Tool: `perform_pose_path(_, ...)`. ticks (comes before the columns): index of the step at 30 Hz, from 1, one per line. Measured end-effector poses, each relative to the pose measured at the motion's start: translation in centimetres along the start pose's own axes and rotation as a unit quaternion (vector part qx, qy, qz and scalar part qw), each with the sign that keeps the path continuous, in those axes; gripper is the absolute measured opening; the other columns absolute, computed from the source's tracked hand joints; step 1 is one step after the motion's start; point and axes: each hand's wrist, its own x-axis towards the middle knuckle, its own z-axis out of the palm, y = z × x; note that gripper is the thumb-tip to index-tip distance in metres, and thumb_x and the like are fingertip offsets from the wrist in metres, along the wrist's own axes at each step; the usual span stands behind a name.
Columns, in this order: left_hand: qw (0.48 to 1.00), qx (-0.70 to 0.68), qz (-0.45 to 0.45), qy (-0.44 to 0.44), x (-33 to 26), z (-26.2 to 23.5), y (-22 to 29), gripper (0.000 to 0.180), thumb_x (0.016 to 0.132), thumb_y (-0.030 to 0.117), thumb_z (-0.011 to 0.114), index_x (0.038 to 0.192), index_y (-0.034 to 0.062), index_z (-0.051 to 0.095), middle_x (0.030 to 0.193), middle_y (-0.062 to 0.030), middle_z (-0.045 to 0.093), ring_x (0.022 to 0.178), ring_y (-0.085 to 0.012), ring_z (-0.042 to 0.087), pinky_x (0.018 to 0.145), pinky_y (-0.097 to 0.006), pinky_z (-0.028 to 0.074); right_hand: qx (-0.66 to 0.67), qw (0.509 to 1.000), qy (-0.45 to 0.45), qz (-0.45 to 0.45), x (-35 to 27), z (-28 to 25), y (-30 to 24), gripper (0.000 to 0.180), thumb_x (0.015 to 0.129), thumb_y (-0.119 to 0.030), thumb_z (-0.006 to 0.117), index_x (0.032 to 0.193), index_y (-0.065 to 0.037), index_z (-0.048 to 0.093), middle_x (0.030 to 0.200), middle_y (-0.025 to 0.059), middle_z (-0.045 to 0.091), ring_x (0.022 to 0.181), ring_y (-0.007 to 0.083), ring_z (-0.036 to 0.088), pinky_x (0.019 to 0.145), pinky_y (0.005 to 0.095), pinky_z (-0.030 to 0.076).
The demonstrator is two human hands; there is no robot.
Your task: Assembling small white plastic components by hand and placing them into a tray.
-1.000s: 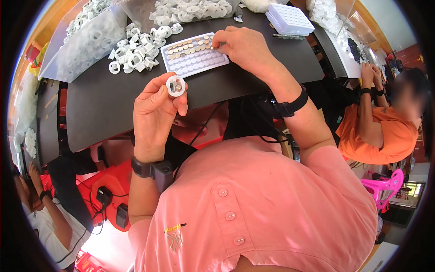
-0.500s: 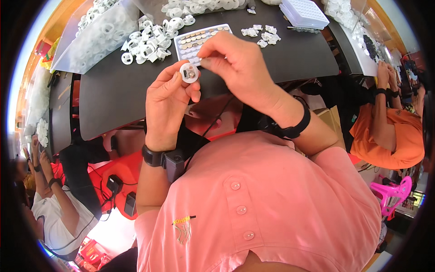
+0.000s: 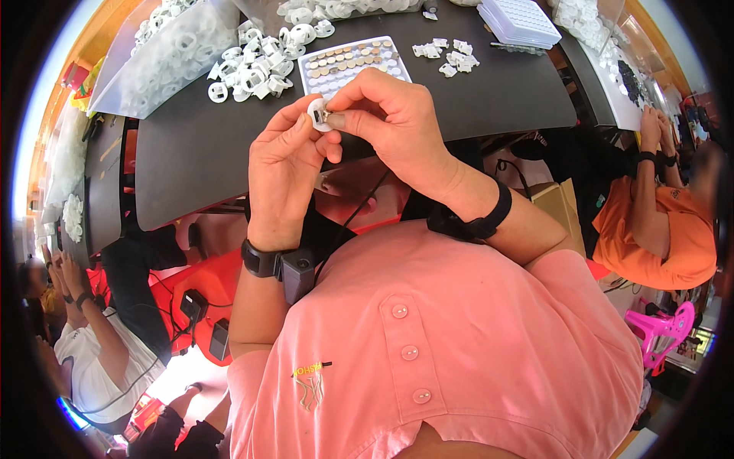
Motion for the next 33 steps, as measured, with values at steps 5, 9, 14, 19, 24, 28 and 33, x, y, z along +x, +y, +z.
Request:
perform_pose_path(5, 1.0, -0.002, 0.001, -0.003, 0.3, 0.2, -0.1, 0.03, 0.099, 0.009, 0.058, 0.124, -0.0084, 0.058, 0.106, -0.0174, 0.067, 0.083, -0.0241, 0.066, 0.067, -0.036, 0.054, -0.152, 0.98, 0.04, -0.124, 0.0, 0.2, 1.3, 0.009, 0.087, 0.005, 0.065, 0.09, -0.003, 0.062, 0.081, 0.0075, 0.063, 0.064, 0.0187, 0.068, 0.058, 0.0283, 0.051)
perform_pose_path(9, 1.0, 0.007, 0.012, 0.0, 0.3, 0.2, -0.1, 0.03, 0.099, 0.009, 0.058, 0.124, -0.0083, 0.058, 0.106, -0.0173, 0.067, 0.083, -0.0239, 0.066, 0.067, -0.035, 0.054, -0.192, 0.971, 0.039, -0.14, 0.1, 0.5, 1.3, 0.011, 0.085, 0.002, 0.065, 0.092, -0.006, 0.062, 0.086, 0.0077, 0.06, 0.071, 0.0254, 0.067, 0.058, 0.0335, 0.052)
perform_pose_path(14, 1.0, 0.004, 0.015, 0.007, 0.3, 0.3, -0.1, 0.031, 0.1, 0.01, 0.058, 0.124, -0.009, 0.058, 0.106, -0.0176, 0.067, 0.082, -0.0239, 0.065, 0.067, -0.035, 0.053, -0.262, 0.949, 0.026, -0.171, 0.8, 0.1, 0.6, 0.012, 0.082, 0.001, 0.066, 0.091, -0.007, 0.063, 0.086, 0.0078, 0.061, 0.073, 0.029, 0.066, 0.059, 0.0356, 0.052)
perform_pose_path(19, 1.0, -0.003, 0.015, 0.011, 0.4, 0.4, -0.3, 0.031, 0.099, 0.011, 0.059, 0.123, -0.0093, 0.058, 0.104, -0.0172, 0.067, 0.081, -0.0243, 0.065, 0.067, -0.036, 0.053, -0.153, 0.984, -0.027, -0.086, 1.6, -0.6, 0.2, 0.009, 0.084, 0.003, 0.067, 0.09, -0.003, 0.064, 0.082, 0.0061, 0.059, 0.071, 0.0201, 0.061, 0.064, 0.0295, 0.048)
perform_pose_path(24, 1.0, 0.002, 0.015, 0.02, -0.1, 0.7, -0.1, 0.03, 0.099, 0.01, 0.059, 0.122, -0.0092, 0.058, 0.102, -0.0169, 0.067, 0.081, -0.0246, 0.066, 0.067, -0.036, 0.053, -0.17, 0.979, -0.038, -0.106, 1.5, -0.5, 0.1, 0.009, 0.082, 0.004, 0.067, 0.088, -0.002, 0.064, 0.081, 0.0059, 0.058, 0.071, 0.0193, 0.061, 0.064, 0.0293, 0.048)
perform_pose_path(28, 1.0, 0.001, 0.022, 0.02, -0.1, 0.5, -0.2, 0.03, 0.099, 0.01, 0.059, 0.122, -0.0091, 0.058, 0.104, -0.0173, 0.067, 0.082, -0.0249, 0.066, 0.067, -0.037, 0.053, -0.176, 0.977, -0.032, -0.114, 1.5, -0.3, 0.3, 0.009, 0.082, 0.005, 0.067, 0.087, -0.002, 0.063, 0.081, 0.0061, 0.058, 0.07, 0.0194, 0.06, 0.064, 0.0292, 0.047)
perform_pose_path(33, 1.0, 0.004, 0.025, 0.007, -0.3, 0.6, -0.2, 0.029, 0.099, 0.01, 0.058, 0.122, -0.0089, 0.058, 0.106, -0.0172, 0.067, 0.082, -0.0248, 0.065, 0.068, -0.037, 0.053, -0.208, 0.968, -0.043, -0.134, 1.5, -0.4, 0.1, 0.009, 0.083, 0.004, 0.068, 0.087, -0.002, 0.064, 0.08, 0.0061, 0.059, 0.071, 0.0184, 0.06, 0.065, 0.0279, 0.048)
